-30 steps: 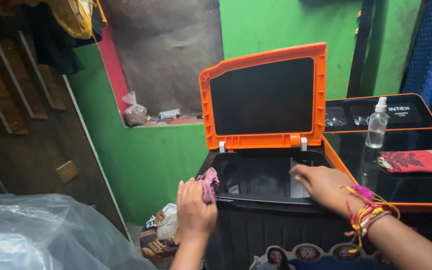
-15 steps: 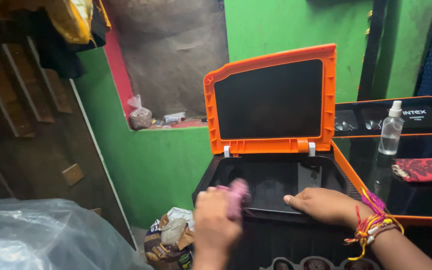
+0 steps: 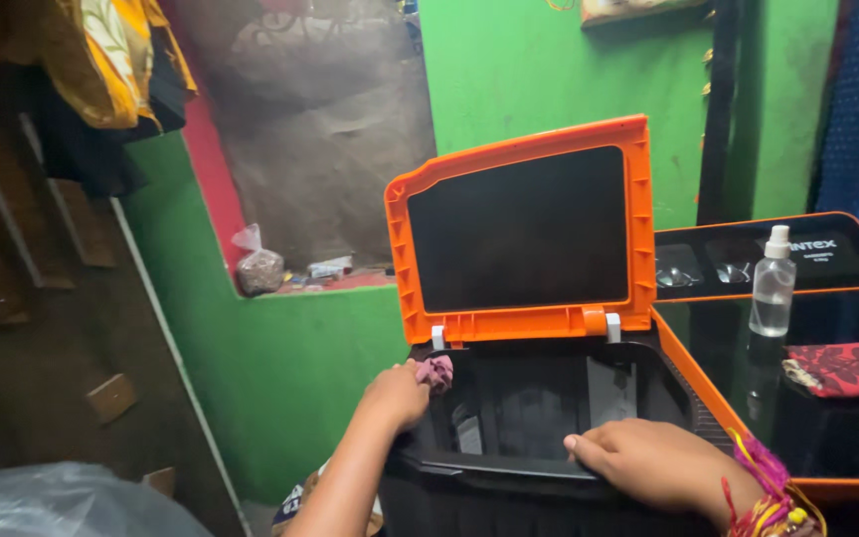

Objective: The person wipes the inside of an orange plastic lid and the top surface of a black electronic device using a patterned cloth and a pink cloth. The person switches between cloths and wipes different sections of the device's top surface.

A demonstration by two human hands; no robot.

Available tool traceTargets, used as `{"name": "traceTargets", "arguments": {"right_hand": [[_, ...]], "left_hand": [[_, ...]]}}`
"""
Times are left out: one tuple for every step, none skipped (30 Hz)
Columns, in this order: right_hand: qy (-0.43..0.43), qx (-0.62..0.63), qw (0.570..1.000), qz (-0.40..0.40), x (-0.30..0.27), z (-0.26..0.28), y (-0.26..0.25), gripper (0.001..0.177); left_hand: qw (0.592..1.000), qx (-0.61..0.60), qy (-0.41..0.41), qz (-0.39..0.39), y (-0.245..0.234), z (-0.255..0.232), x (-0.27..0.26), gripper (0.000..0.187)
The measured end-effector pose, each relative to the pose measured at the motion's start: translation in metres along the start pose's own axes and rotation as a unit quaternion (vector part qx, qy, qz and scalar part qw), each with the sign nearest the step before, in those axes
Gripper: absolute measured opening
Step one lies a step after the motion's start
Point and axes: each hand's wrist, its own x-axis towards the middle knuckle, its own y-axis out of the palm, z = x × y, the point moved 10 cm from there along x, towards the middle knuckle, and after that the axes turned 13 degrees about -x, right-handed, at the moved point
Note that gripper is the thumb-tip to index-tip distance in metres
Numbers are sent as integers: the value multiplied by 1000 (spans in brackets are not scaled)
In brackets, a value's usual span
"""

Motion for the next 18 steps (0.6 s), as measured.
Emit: {"name": "traceTargets", "arguments": {"right_hand": [[4, -2, 1000, 2, -1, 0, -1, 61], [6, -4, 1000, 6, -2, 1, -1, 61], [8, -6, 1000, 9, -3, 0, -2, 61], [7, 0, 1000, 9, -3, 1, -3, 61], [6, 6, 1000, 9, -3, 1, -4, 61], [6, 14, 1000, 10, -3, 2, -3, 61], [11, 11, 1000, 17, -3, 0, -2, 61], [16, 8, 1000, 23, -2, -1, -1, 61], [20, 4, 999, 29, -1, -1, 0, 61], [21, 8, 999, 31, 0, 0, 0, 61], [22, 11, 999, 32, 0, 0, 0, 61], [24, 14, 999, 33, -1, 0, -1, 61], [15, 14, 999, 26, 0, 2, -2, 61], [9, 14, 1000, 20, -2, 3, -4, 60], [3, 14, 1000, 14, -3, 4, -5, 60], [13, 20, 999, 23, -4, 3, -4, 58], [22, 27, 999, 31, -5, 2, -3, 56], [31, 32, 998, 37, -6, 2, -3, 55]], "left_hand": [[1000, 12, 3, 20, 5, -4, 11, 47], [999, 24, 4, 40, 9, -8, 19, 44], [998, 27, -23, 47, 10, -8, 24, 44], [997, 31, -50, 55, 11, -7, 28, 44], [994, 35, -77, 62, 11, -5, 30, 44], [994, 59, -63, 61, 10, -10, 32, 43], [993, 84, -49, 60, 9, -13, 33, 42], [992, 109, -36, 58, 8, -15, 33, 41], [993, 106, -17, 45, 7, -18, 33, 42], [994, 104, 1, 30, 3, -21, 32, 43], [995, 101, 18, 15, 0, -23, 32, 45], [993, 114, 24, 16, -1, -22, 31, 47], [991, 126, 29, 17, -1, -23, 31, 50], [990, 137, 37, 19, 0, -27, 30, 53], [991, 131, 36, 8, -2, -29, 29, 50], [992, 124, 34, -3, -4, -33, 27, 46], [993, 116, 32, -14, -7, -36, 24, 43], [994, 112, 20, -7, -9, -37, 20, 45]]}}
